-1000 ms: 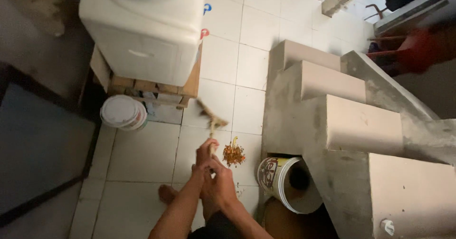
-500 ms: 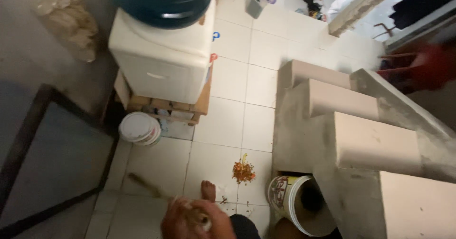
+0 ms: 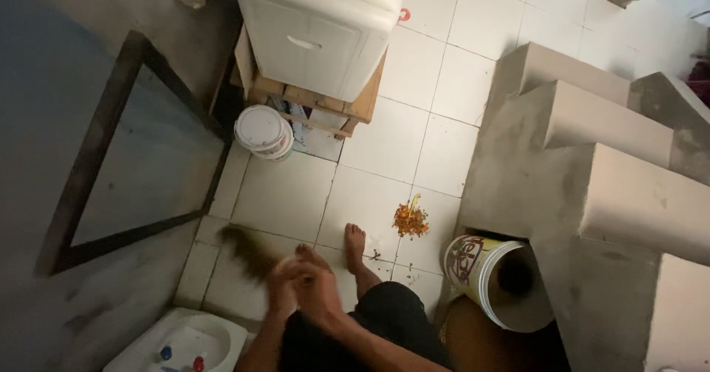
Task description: The person is using a broom to sweep debris off a tiled floor.
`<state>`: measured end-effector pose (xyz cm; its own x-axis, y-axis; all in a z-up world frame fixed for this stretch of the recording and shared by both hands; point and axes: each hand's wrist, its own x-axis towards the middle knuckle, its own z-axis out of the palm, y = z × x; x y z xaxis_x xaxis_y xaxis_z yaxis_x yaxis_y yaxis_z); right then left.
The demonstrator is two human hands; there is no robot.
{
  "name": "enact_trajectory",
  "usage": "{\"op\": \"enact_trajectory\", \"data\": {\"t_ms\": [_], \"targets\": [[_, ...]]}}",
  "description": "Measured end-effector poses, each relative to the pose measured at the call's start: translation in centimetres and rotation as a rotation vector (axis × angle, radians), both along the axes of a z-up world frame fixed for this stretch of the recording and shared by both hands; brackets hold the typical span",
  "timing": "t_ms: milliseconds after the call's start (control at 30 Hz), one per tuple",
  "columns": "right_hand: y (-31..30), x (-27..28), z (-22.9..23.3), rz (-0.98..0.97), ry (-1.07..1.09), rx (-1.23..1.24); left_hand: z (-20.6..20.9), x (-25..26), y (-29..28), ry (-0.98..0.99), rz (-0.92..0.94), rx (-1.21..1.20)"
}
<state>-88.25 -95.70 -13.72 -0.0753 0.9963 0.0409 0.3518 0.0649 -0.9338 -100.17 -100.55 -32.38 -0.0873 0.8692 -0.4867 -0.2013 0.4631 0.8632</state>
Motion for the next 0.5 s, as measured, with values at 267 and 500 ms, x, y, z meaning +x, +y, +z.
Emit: {"op": "enact_trajectory", "data": {"t_ms": [267,500], "targets": [[0.8,8.5,4.1,-0.119,-0.276,-0.426,6.8,15.6,12.2,0.178,-0.324,0.421],[3.2,8.9,17.9,-0.154,-0.404,-0.49,12.5,15.8,11.6,0.363,-0.507,0.317]]}}
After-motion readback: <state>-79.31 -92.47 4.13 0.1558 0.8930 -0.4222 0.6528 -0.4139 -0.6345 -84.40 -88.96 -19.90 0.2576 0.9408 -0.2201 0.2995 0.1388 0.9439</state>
